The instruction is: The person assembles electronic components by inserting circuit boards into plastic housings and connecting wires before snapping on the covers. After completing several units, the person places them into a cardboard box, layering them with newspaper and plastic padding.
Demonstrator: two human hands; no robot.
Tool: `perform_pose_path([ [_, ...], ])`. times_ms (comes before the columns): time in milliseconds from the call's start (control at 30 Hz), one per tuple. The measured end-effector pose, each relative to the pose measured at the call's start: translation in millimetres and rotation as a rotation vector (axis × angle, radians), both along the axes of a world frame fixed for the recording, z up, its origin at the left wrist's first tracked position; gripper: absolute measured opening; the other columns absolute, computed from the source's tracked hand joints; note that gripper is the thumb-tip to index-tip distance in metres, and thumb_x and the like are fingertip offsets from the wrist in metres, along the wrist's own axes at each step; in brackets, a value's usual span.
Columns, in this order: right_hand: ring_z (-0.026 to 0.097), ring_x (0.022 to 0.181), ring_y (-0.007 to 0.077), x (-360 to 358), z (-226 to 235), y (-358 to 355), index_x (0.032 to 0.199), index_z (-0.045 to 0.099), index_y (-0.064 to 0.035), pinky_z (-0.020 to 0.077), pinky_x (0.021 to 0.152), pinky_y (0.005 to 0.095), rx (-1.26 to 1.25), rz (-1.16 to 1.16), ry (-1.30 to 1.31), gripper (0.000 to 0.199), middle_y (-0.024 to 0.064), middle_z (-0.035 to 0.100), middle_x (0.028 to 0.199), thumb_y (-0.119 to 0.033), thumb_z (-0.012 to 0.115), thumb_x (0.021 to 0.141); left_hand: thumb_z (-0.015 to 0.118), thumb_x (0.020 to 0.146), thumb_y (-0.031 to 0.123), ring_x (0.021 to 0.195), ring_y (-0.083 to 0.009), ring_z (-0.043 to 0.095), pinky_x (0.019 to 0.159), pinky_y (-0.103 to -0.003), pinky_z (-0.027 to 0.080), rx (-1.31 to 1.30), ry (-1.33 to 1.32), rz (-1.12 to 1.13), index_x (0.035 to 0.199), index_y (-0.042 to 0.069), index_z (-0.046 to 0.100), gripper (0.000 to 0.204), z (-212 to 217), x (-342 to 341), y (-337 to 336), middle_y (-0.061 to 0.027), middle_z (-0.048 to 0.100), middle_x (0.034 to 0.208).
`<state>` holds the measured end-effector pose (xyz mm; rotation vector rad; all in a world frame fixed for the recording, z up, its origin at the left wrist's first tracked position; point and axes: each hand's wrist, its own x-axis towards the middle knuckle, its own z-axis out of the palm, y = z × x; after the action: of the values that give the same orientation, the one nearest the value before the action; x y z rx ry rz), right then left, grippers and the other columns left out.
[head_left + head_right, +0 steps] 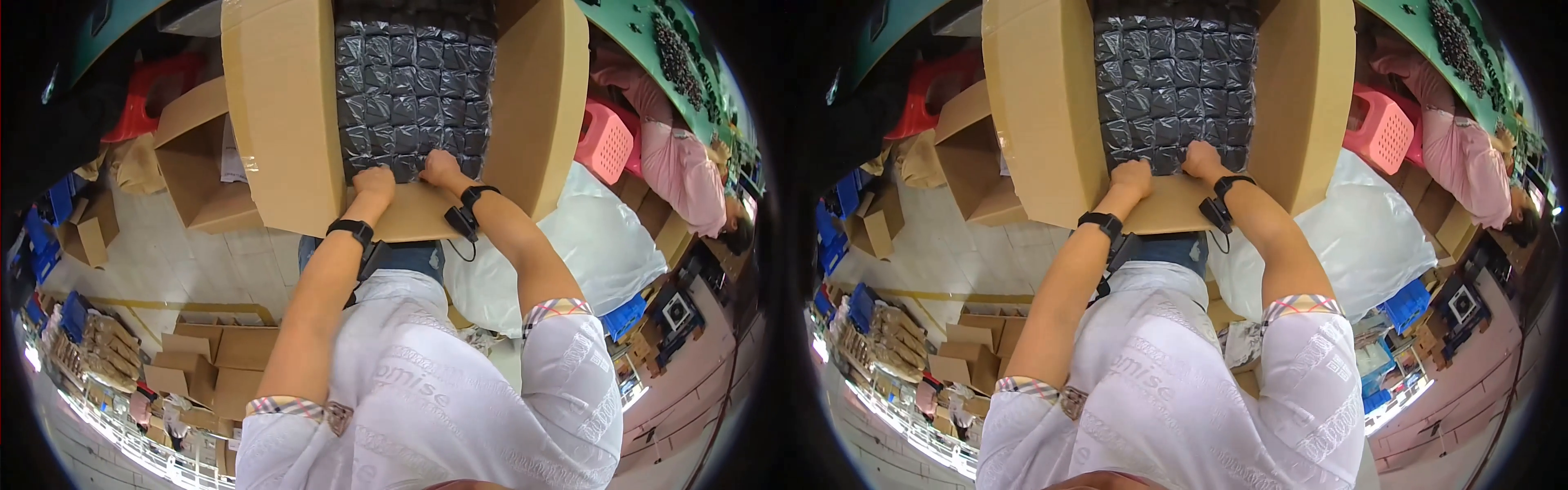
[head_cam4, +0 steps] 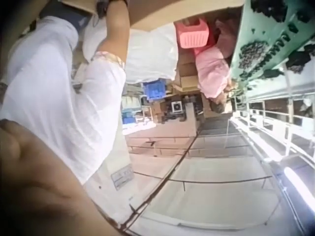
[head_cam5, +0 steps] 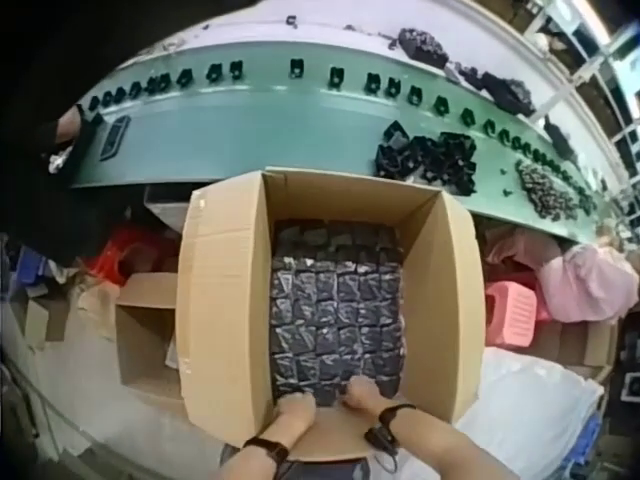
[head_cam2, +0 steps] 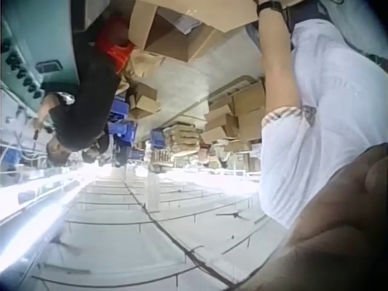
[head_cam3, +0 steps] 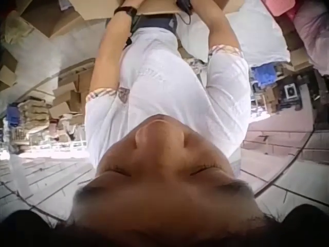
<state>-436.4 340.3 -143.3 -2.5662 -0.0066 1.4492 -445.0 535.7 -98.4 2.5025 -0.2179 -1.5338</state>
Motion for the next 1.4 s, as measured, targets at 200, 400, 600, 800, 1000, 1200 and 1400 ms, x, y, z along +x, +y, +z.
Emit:
perform_pose_path([
  [200,0.072,0.079,0.0340,0,4,-15,0.077,0.076,-0.0036,0.0577,0.077,0.0411,0.091,-0.046,-0.100,0.023,0.0192,0.073,0.083,-0.026,0.071,0.073,0.065,0.089,0.030,0.099,-0.0369,0.069,0.086,-0.044,0.055,-0.207,-0.128,0.285,0.121,0.000,0.060,0.044,77,35,21,-0.0225,0.070,0.104],
  [400,0.068,0.059,0.0131,10,49,-36,0.067,0.070,-0.0021,0.0525,0.056,0.0274,0.346,-0.335,0.201,0.025,0.0069,0.071,0.066,-0.021,0.064,0.082,0.065,0.093,0.021,0.085,-0.0212,0.070,0.077,-0.035,0.054,-0.785,-0.189,0.650,0.111,0.000,0.061,0.028,150,24,46,-0.0133,0.070,0.093],
  [600,0.063,0.065,0.0102,43,130,-35,0.076,0.070,-0.0008,0.0468,0.056,0.0215,0.771,-0.990,0.554,0.017,0.0061,0.071,0.077,-0.012,0.062,0.087,0.073,0.087,0.035,0.090,-0.0298,0.069,0.083,-0.038,0.053,-0.537,-0.459,0.417,0.116,0.001,0.059,0.048,140,11,22,-0.0177,0.069,0.095],
  [800,0.063,0.067,0.0077,31,144,-20,0.089,0.069,-0.0043,0.0485,0.060,0.0192,0.806,-0.878,0.655,0.015,0.0025,0.070,0.079,-0.016,0.061,0.093,0.075,0.086,0.037,0.074,-0.0273,0.069,0.066,-0.037,0.053,-0.648,-0.205,0.678,0.099,0.000,0.060,0.042,98,30,-4,-0.0168,0.067,0.080],
  [1000,0.065,0.067,0.0116,30,121,-9,0.087,0.070,-0.0009,0.0512,0.060,0.0234,0.743,-1.017,0.569,0.023,0.0071,0.071,0.078,-0.022,0.065,0.091,0.071,0.087,0.014,0.055,-0.0172,0.065,0.050,-0.031,0.051,-0.684,-0.120,1.014,0.100,0.000,0.057,0.024,124,49,35,-0.0124,0.067,0.074],
  [1200,0.068,0.067,0.0200,10,-2,11,0.088,0.076,-0.0004,0.0549,0.059,0.0324,0.213,-0.230,0.565,0.041,0.0092,0.073,0.080,-0.040,0.079,0.079,0.060,0.097,0.011,0.068,-0.0110,0.065,0.061,-0.024,0.050,-0.839,0.042,1.039,0.111,-0.001,0.058,0.018,154,53,57,-0.0055,0.067,0.079],
  [1400,0.067,0.070,0.0185,5,-26,-5,0.087,0.076,0.0008,0.0536,0.064,0.0319,0.126,0.151,0.211,0.033,0.0100,0.074,0.085,-0.031,0.079,0.077,0.056,0.098,0.016,0.068,-0.0079,0.054,0.061,-0.024,0.044,-0.795,-0.369,1.029,0.099,-0.001,0.061,0.018,168,35,103,-0.0012,0.062,0.077],
])
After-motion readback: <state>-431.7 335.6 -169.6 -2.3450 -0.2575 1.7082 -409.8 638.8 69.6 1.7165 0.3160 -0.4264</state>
